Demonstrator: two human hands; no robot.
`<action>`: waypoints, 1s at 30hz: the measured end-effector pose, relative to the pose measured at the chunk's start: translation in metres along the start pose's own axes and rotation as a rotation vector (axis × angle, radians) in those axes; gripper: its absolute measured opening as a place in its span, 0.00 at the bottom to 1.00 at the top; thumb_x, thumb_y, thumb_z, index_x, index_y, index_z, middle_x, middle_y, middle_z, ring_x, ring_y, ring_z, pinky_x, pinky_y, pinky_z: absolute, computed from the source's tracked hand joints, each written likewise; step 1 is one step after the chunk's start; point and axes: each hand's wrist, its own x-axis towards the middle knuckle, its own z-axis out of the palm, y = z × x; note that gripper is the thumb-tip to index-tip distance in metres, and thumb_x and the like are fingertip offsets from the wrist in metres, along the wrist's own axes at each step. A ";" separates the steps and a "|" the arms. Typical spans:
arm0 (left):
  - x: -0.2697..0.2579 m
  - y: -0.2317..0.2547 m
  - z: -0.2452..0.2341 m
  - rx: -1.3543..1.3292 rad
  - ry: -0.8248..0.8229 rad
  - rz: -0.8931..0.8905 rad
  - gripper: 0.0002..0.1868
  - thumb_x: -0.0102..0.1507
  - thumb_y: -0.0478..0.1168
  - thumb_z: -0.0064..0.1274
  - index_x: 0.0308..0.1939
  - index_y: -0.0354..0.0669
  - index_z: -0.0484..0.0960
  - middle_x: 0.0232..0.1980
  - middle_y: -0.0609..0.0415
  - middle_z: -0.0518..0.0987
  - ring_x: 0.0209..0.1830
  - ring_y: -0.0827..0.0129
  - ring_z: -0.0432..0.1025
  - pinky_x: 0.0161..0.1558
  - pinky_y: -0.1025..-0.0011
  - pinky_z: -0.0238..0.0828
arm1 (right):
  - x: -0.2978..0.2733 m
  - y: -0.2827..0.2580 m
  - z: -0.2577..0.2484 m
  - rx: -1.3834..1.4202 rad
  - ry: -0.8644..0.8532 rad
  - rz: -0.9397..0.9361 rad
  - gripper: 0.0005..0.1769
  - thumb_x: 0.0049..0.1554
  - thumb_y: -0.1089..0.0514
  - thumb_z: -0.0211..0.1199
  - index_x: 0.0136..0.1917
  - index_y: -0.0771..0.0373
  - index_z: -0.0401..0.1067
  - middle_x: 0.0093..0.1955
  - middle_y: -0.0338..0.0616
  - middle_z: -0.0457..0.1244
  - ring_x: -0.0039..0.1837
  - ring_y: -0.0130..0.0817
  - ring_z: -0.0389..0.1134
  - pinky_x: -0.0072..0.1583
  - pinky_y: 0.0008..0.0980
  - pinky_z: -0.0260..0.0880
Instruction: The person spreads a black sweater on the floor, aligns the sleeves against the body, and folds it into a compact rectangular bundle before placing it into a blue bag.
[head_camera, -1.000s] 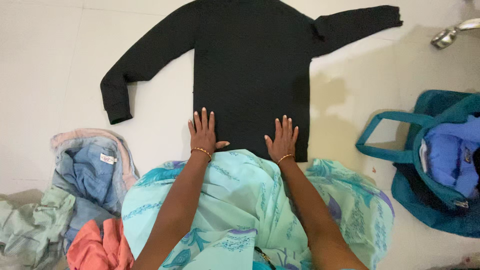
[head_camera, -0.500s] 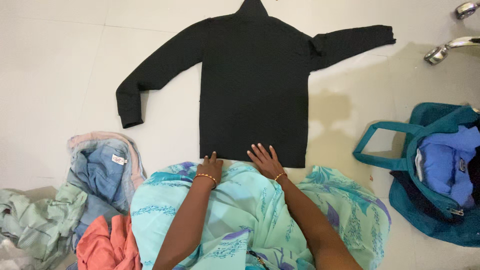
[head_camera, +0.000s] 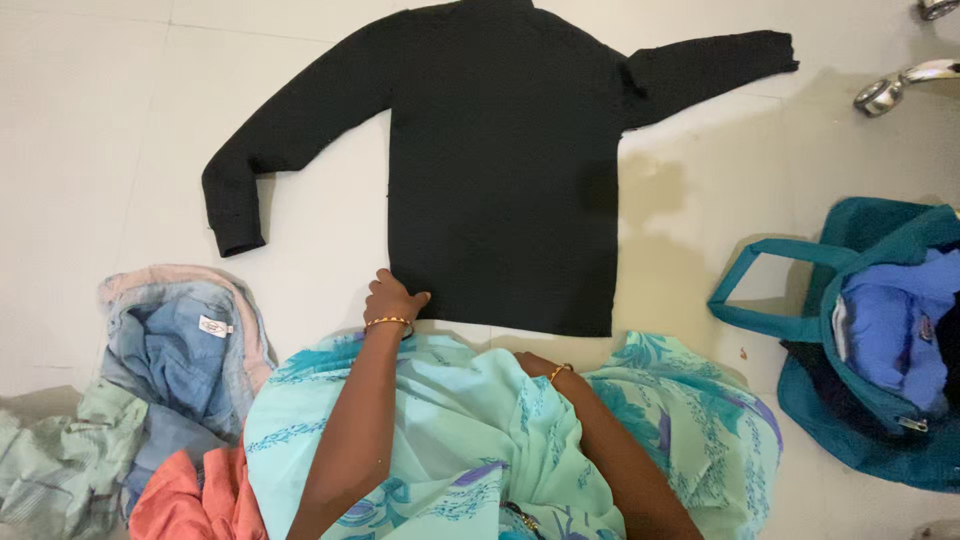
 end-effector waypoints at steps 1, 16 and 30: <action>0.002 -0.002 0.000 -0.003 -0.024 -0.009 0.44 0.56 0.55 0.68 0.66 0.41 0.61 0.63 0.39 0.72 0.63 0.44 0.71 0.60 0.50 0.71 | 0.007 0.005 0.001 -0.028 -0.030 0.023 0.20 0.62 0.52 0.52 0.66 0.56 0.70 0.67 0.51 0.64 0.67 0.48 0.66 0.67 0.44 0.65; 0.018 -0.014 -0.001 0.037 -0.167 0.018 0.22 0.56 0.52 0.68 0.38 0.35 0.84 0.38 0.43 0.86 0.40 0.55 0.83 0.47 0.60 0.79 | -0.050 -0.019 -0.079 -0.041 0.590 0.540 0.21 0.58 0.40 0.63 0.48 0.60 0.77 0.49 0.56 0.71 0.52 0.51 0.74 0.57 0.48 0.73; 0.034 -0.024 0.015 0.075 -0.132 0.000 0.24 0.56 0.54 0.67 0.39 0.35 0.85 0.43 0.40 0.86 0.44 0.52 0.82 0.50 0.60 0.78 | -0.055 0.022 -0.106 0.183 0.678 0.899 0.49 0.50 0.40 0.75 0.72 0.65 0.53 0.57 0.66 0.68 0.57 0.58 0.73 0.57 0.50 0.74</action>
